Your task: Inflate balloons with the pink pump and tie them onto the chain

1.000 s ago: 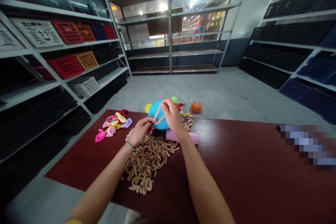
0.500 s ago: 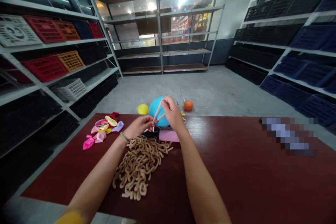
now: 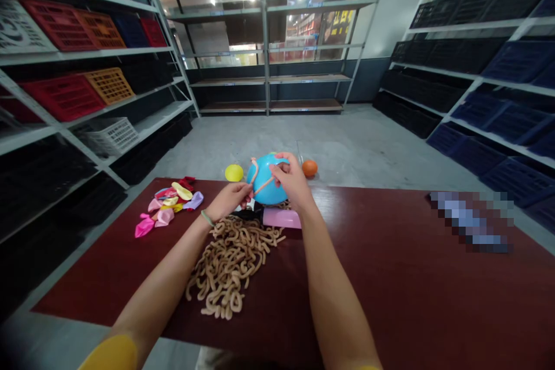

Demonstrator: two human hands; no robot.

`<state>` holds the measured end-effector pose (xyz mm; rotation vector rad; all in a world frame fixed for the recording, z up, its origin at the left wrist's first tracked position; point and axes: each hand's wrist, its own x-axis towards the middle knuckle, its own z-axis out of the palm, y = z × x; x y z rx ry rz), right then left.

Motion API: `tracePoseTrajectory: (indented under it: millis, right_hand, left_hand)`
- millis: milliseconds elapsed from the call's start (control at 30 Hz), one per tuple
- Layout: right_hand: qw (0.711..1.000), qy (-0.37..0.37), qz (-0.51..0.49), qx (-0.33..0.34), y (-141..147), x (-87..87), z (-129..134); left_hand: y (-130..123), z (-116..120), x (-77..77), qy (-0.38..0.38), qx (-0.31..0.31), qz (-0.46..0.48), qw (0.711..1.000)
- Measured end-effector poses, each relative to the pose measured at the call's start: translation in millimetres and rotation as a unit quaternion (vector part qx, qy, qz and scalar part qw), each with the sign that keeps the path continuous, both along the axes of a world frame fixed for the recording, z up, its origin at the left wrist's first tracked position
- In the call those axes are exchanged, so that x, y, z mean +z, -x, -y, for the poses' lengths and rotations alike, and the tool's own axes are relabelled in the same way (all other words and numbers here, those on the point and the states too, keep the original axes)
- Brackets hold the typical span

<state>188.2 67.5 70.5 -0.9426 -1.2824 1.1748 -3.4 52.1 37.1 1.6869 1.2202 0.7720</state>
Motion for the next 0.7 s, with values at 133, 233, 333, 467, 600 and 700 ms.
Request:
tracePoseTrajectory:
  millis: [133,233,333,467,600,700]
  right_hand:
    - [0.997,-0.041,0.015,0.064,4.4,14.9,11.9]
    - [0.987,-0.087,0.062,0.121,11.7,21.8,21.1]
    - [0.968,-0.155,0.089,0.176,15.3,25.2,27.3]
    - [0.952,-0.241,0.140,0.124,5.1,25.5,24.7]
    - [0.900,-0.290,0.325,0.029,-8.9,19.8,12.7]
    - [0.857,-0.327,0.395,0.054,-8.4,11.9,6.0]
  left_hand:
    - [-8.4,12.1,6.0,-0.204,-0.036,-0.197,0.958]
    - [-14.9,17.2,3.1,-0.274,-0.056,-0.266,0.923]
    - [-17.7,16.7,-2.1,-0.266,-0.037,-0.271,0.924]
    - [-17.2,12.2,-5.1,-0.183,-0.021,-0.154,0.971]
    - [-13.7,8.3,-6.6,-0.075,-0.019,0.035,0.996]
    - [-10.5,8.3,-6.3,-0.063,-0.028,0.098,0.993]
